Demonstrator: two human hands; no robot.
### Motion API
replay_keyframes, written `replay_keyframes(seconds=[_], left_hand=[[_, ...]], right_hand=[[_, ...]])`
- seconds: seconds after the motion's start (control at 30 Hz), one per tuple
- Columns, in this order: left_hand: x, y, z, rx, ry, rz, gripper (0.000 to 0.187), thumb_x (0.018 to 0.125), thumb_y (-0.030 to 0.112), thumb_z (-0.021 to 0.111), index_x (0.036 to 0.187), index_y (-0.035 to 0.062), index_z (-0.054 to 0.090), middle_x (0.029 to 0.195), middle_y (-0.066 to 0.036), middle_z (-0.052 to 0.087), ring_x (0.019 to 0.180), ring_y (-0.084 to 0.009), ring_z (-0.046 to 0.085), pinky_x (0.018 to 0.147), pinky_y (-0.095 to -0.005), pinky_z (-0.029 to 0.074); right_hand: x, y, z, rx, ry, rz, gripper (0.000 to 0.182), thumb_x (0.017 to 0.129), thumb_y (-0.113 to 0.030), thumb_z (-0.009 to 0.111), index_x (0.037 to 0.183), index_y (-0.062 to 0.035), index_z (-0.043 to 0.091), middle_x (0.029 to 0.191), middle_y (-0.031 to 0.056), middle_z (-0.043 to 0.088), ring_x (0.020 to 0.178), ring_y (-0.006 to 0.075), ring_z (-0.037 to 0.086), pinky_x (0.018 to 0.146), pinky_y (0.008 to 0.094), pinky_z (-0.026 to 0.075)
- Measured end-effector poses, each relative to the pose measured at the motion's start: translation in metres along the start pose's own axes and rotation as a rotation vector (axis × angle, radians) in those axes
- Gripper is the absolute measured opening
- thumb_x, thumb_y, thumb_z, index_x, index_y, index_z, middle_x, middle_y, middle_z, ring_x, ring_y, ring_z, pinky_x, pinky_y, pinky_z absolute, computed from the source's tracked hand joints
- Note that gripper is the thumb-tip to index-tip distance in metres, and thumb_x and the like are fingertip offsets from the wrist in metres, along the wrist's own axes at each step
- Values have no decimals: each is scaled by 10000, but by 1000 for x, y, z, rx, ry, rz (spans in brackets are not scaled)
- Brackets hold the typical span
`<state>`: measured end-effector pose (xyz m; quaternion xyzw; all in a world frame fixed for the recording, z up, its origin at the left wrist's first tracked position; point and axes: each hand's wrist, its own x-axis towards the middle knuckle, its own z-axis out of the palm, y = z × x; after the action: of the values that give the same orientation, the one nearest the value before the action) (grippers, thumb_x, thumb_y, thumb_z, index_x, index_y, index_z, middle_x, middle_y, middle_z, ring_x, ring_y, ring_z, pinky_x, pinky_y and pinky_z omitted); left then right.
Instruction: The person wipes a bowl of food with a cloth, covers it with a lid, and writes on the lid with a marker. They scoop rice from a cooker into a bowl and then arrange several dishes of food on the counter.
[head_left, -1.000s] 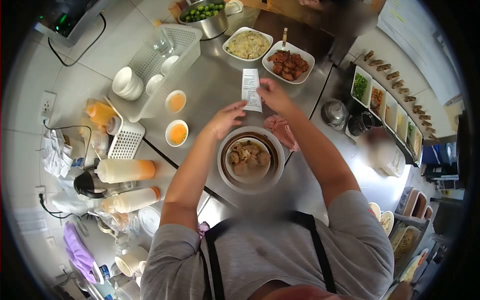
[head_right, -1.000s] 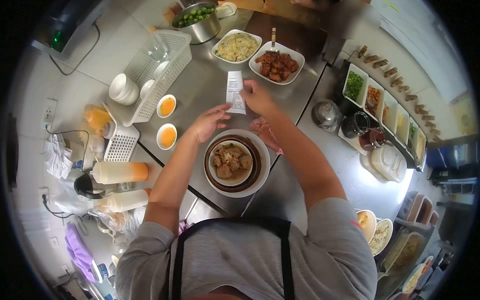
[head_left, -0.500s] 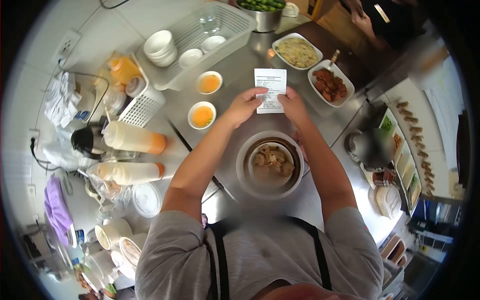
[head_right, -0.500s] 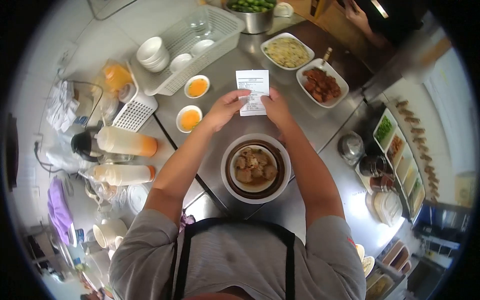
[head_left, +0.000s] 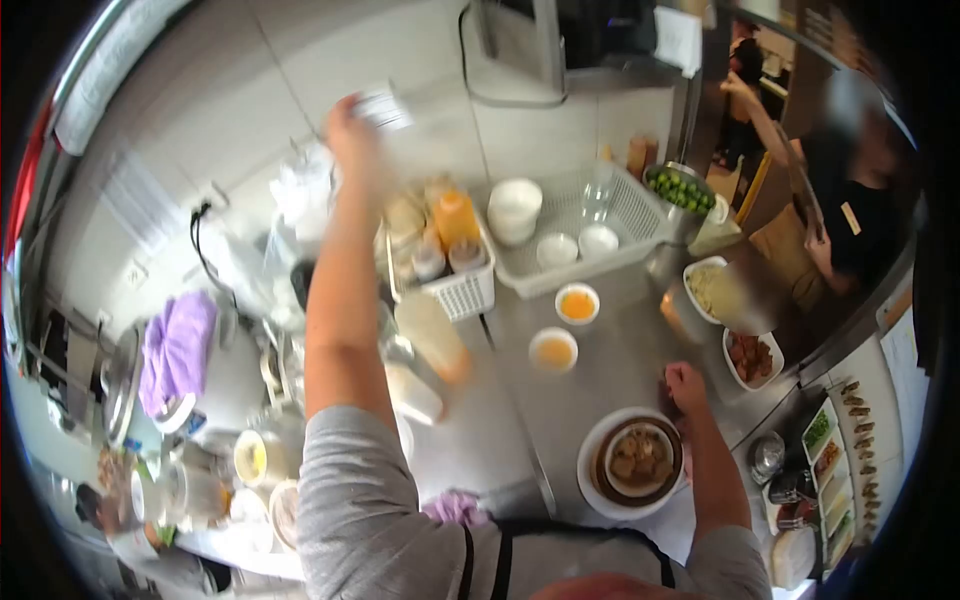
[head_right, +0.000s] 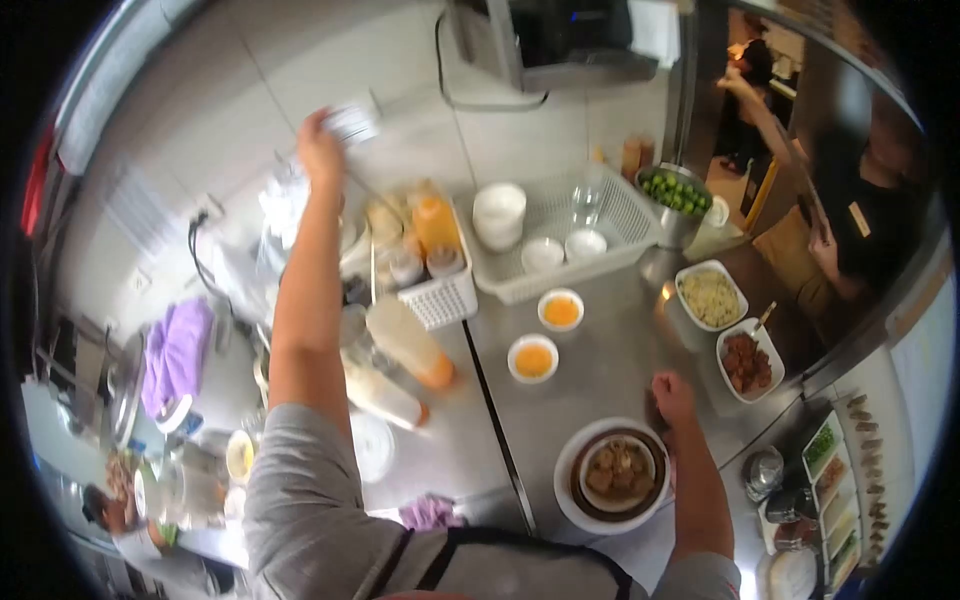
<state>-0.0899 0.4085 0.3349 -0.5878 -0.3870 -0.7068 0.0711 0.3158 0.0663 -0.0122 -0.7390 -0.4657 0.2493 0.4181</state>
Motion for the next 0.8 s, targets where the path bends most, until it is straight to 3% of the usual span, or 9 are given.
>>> replay_keyframes(seconds=[0.1, 0.23, 0.33, 0.43, 0.53, 0.63, 0.7, 0.73, 0.8], left_hand=[[66, -75, -26, 176, 219, 120, 206, 767, 159, 487, 877, 5, 569, 829, -145, 581, 787, -257, 551, 708, -335, 427], [78, -146, -59, 532, -4, -83, 230, 716, 213, 537, 827, 23, 600, 774, -153, 600, 738, -278, 580, 661, -346, 449], [65, -137, -61, 534, -59, -162, 205, 687, 188, 527, 771, 18, 606, 719, -165, 595, 681, -297, 581, 618, -362, 457], [39, -151, -69, 846, -423, -150, 272, 743, 244, 460, 898, 68, 599, 841, -155, 589, 811, -275, 567, 703, -358, 445], [5, -103, -63, 1232, -142, 51, 264, 722, 191, 453, 889, 43, 593, 903, -193, 569, 844, -285, 554, 710, -385, 428], [18, -57, -42, 1528, -343, 72, 324, 756, 292, 443, 926, 48, 572, 883, -166, 580, 839, -299, 552, 730, -363, 433], [47, 24, -27, 1008, -847, -135, 336, 744, 265, 438, 959, 47, 575, 1009, -166, 546, 947, -280, 517, 803, -371, 391], [58, 35, -4, 793, -878, 48, 403, 726, 346, 527, 940, 6, 562, 880, -127, 592, 761, -236, 572, 674, -328, 439], [67, 87, 32, -62, -974, -81, 384, 781, 292, 528, 1033, 4, 525, 835, -63, 587, 690, -118, 534, 613, -249, 429]], right_hand=[[2, -4, 0, 32, 12, 113, 208, 767, -219, 515, 821, -22, 554, 575, 60, 547, 441, 136, 521, 454, 264, 425], [-1, -23, -5, 84, 0, 226, 203, 756, -213, 510, 801, -20, 556, 593, 57, 554, 462, 129, 529, 457, 260, 430], [0, -19, -5, 42, 16, 238, 208, 740, -214, 522, 809, -22, 559, 628, 55, 564, 472, 129, 530, 468, 260, 434], [-5, -12, -1, -17, 24, 210, 231, 738, -238, 516, 836, -36, 570, 654, 70, 586, 498, 158, 562, 517, 272, 448], [-6, -24, -4, -35, 13, 206, 229, 734, -241, 517, 848, -50, 573, 667, 68, 589, 506, 163, 565, 528, 274, 450], [-7, -22, -7, 53, -5, 185, 214, 740, -232, 512, 846, -55, 567, 659, 64, 582, 503, 154, 557, 519, 272, 447], [-3, -12, -4, 92, -19, 198, 201, 746, -218, 508, 843, -50, 560, 655, 60, 575, 498, 140, 549, 508, 266, 442], [-3, -11, -4, 111, -27, 185, 195, 750, -211, 506, 844, -48, 555, 653, 57, 572, 496, 133, 545, 504, 263, 439], [-3, -10, -5, 153, -40, 162, 182, 759, -197, 501, 845, -43, 546, 649, 52, 565, 491, 120, 537, 497, 256, 433]])
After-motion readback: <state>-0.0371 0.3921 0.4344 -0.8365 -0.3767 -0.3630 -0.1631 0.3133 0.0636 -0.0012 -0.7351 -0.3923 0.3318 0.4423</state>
